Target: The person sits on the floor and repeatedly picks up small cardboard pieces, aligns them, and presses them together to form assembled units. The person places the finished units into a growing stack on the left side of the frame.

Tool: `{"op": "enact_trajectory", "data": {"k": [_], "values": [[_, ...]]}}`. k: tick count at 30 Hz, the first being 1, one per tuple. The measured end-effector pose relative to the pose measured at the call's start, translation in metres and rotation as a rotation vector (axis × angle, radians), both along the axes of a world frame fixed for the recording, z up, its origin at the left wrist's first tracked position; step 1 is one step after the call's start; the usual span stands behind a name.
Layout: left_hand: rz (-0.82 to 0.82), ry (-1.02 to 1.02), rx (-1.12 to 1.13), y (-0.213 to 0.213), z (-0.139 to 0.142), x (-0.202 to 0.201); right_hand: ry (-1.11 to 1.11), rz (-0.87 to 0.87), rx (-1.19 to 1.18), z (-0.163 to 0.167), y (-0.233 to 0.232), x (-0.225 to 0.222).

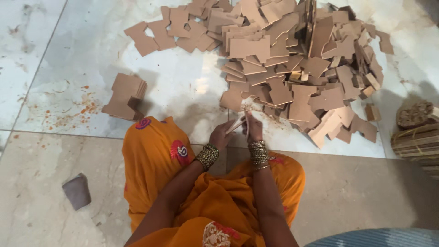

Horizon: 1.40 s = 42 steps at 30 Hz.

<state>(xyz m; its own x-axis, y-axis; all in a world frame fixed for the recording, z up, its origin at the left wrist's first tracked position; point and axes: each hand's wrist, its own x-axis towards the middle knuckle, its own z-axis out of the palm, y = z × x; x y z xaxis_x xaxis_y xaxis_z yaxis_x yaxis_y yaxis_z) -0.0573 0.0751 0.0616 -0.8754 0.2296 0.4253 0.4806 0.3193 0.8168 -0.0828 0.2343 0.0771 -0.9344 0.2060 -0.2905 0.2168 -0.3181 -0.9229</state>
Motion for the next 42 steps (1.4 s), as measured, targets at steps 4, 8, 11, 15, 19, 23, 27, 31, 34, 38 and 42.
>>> {"op": "enact_trajectory", "data": {"k": [4, 8, 11, 15, 19, 23, 27, 31, 34, 38, 42], "values": [[0.015, -0.198, -0.140, -0.004, 0.005, -0.001, 0.153, 0.058, 0.191, 0.002, -0.008, 0.005], [0.028, -0.371, -0.295, -0.005, 0.005, 0.000, 0.075, 0.225, 0.026, 0.003, -0.029, 0.014], [-0.068, -0.484, -0.418, -0.005, 0.001, -0.002, 0.031, 0.124, -0.063, 0.008, -0.032, 0.012], [-0.089, -0.464, -0.461, -0.007, 0.000, -0.005, -0.174, -0.231, -0.094, 0.011, -0.012, 0.005], [-0.062, -0.420, -0.468, -0.007, 0.003, 0.000, -0.122, -0.512, -0.244, 0.008, 0.025, 0.006], [-0.083, -0.376, -0.517, -0.002, 0.005, 0.001, -0.231, -0.304, 1.132, 0.006, 0.050, 0.001], [-0.159, -0.301, -0.454, 0.010, 0.003, -0.008, -0.220, 0.092, 1.549, 0.001, 0.039, 0.002], [-0.232, -0.201, -0.487, 0.016, 0.003, -0.012, -0.049, 0.045, 1.581, 0.000, 0.023, 0.000], [-0.221, -0.266, -0.555, 0.015, 0.006, -0.010, -0.115, -0.047, 1.310, 0.008, 0.018, -0.001], [-0.182, -0.408, -0.591, 0.012, 0.016, -0.009, 0.037, -0.089, 0.859, 0.014, 0.008, 0.000], [-0.002, -0.228, -0.534, 0.012, 0.013, -0.011, 0.101, 0.021, 0.448, 0.003, -0.016, 0.002]]}}
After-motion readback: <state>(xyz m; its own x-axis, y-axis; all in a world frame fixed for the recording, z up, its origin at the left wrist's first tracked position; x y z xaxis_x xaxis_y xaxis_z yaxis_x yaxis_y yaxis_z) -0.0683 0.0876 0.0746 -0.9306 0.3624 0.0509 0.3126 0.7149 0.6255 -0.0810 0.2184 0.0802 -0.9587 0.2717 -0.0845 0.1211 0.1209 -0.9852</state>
